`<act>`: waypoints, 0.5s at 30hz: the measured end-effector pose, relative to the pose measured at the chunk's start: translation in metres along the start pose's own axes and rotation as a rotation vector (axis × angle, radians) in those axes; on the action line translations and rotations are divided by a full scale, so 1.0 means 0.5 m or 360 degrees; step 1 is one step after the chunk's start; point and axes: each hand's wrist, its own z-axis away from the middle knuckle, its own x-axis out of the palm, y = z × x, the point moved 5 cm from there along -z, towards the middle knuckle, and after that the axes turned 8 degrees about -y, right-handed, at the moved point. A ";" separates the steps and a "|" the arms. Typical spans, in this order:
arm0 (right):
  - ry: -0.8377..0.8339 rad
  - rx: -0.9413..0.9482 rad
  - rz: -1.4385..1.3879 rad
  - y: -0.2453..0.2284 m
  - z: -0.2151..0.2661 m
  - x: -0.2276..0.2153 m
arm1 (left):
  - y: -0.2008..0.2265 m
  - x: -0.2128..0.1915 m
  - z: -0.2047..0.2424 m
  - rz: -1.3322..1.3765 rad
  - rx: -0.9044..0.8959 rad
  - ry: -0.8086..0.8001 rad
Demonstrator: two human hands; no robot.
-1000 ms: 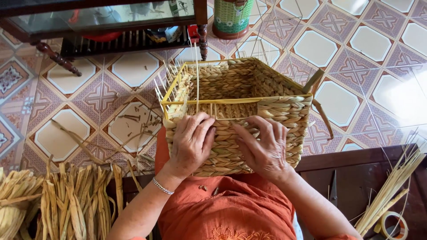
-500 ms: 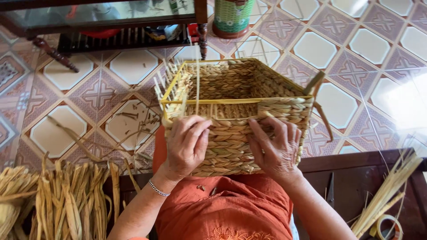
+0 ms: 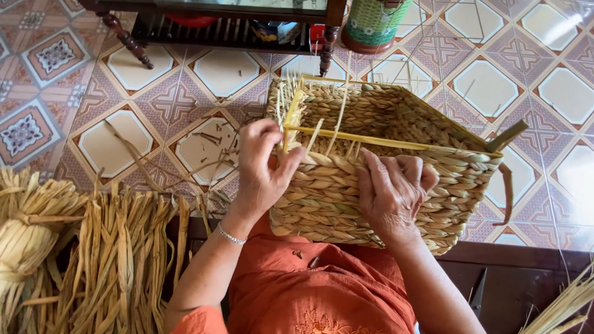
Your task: The person weaves dried plant fibers around a rectangular frame by hand, using shears to trim excess material. They insert and fold long fiber strips through the vertical spokes, wrapping the top edges to finish the basket.
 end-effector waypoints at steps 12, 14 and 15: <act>0.0061 -0.0014 -0.0241 0.113 0.024 0.030 | -0.020 0.144 -0.016 0.0806 -0.0168 0.0011; 0.0029 -0.0045 -0.0224 0.140 0.041 0.044 | -0.004 0.128 -0.030 0.0843 -0.0306 -0.0018; 0.0019 -0.0028 -0.0170 0.153 0.051 0.055 | 0.000 0.123 -0.033 0.0925 -0.0407 -0.0081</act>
